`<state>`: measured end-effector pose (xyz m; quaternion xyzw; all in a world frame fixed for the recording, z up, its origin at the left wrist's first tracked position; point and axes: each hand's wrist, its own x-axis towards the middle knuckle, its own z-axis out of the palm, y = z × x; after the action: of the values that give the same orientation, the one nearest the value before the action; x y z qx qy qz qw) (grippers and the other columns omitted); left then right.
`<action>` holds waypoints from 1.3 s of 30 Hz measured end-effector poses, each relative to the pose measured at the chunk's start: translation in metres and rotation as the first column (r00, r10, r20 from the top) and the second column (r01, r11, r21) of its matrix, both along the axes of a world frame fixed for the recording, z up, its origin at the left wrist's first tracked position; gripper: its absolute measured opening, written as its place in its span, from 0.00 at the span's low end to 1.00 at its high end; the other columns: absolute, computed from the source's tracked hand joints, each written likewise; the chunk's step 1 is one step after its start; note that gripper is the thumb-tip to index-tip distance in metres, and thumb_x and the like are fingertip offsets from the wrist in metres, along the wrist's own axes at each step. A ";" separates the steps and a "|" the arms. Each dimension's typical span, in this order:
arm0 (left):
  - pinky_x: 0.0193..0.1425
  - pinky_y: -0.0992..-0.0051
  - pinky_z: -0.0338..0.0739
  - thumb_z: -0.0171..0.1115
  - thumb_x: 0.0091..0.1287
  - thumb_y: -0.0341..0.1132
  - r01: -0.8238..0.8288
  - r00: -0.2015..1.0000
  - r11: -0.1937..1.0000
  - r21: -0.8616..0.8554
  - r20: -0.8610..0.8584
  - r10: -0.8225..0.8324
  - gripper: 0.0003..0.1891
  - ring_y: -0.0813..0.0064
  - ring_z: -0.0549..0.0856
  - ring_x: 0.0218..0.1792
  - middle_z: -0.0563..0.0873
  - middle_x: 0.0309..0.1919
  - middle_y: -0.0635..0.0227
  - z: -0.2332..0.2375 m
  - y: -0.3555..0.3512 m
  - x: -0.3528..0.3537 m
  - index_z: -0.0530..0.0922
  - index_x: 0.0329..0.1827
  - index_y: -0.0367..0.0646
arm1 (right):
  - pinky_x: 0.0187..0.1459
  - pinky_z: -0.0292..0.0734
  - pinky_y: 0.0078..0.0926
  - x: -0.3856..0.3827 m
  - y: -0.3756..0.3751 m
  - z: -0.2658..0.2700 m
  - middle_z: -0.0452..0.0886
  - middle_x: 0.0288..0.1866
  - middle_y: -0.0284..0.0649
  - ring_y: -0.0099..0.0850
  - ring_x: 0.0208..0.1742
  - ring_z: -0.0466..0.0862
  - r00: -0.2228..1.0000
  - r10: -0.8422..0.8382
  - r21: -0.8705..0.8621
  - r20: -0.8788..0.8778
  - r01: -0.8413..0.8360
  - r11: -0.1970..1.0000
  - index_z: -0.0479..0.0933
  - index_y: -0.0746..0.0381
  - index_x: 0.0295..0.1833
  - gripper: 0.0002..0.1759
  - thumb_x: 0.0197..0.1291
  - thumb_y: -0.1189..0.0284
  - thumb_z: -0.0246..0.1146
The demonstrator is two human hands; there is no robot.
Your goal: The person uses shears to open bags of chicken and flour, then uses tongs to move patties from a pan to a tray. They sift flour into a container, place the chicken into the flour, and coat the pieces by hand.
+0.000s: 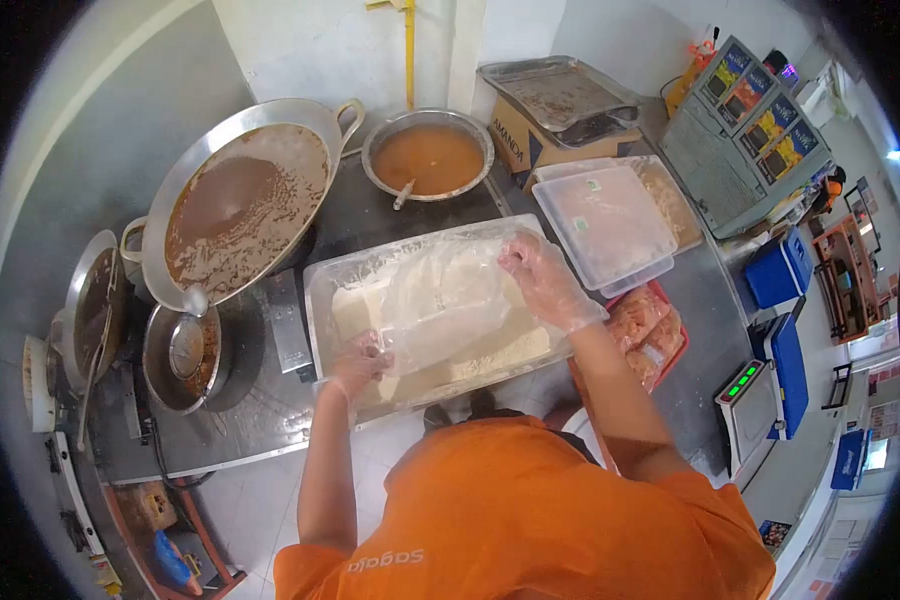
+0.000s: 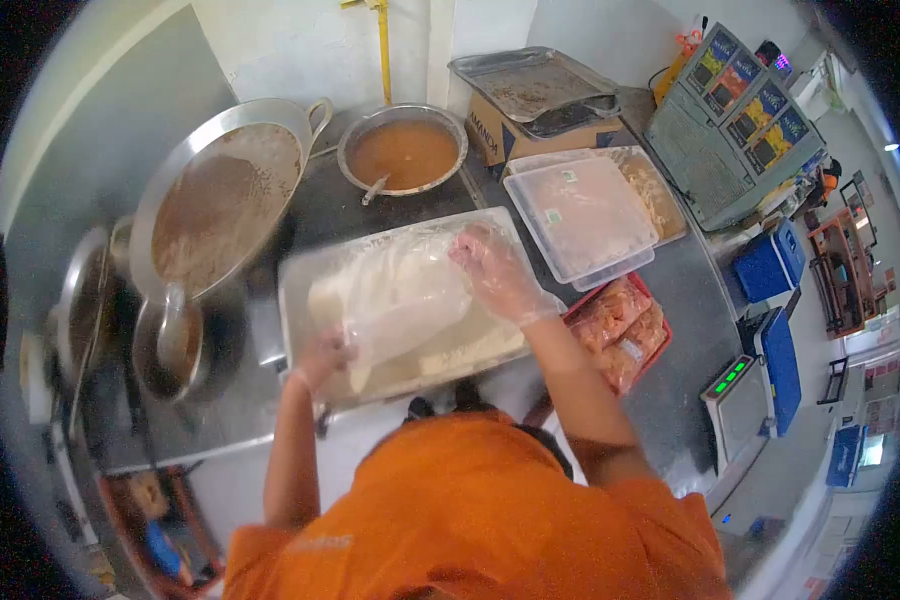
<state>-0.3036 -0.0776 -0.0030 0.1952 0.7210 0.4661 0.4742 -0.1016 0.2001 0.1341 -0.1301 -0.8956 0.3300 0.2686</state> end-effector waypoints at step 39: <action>0.46 0.70 0.80 0.70 0.64 0.42 0.653 0.755 0.755 0.051 -0.108 -0.646 0.18 0.70 0.85 0.41 0.85 0.42 0.63 0.019 0.195 0.373 0.78 0.50 0.38 | 0.44 0.79 0.35 0.549 -0.077 -0.021 0.80 0.38 0.38 0.34 0.39 0.83 0.231 -0.922 -0.498 -0.311 0.787 0.365 0.75 0.64 0.43 0.02 0.69 0.77 0.59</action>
<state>0.0689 0.1172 0.0165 0.4727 0.6069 0.2942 0.5671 0.4479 0.1232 0.1129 -0.5322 -0.5071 0.2512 0.6297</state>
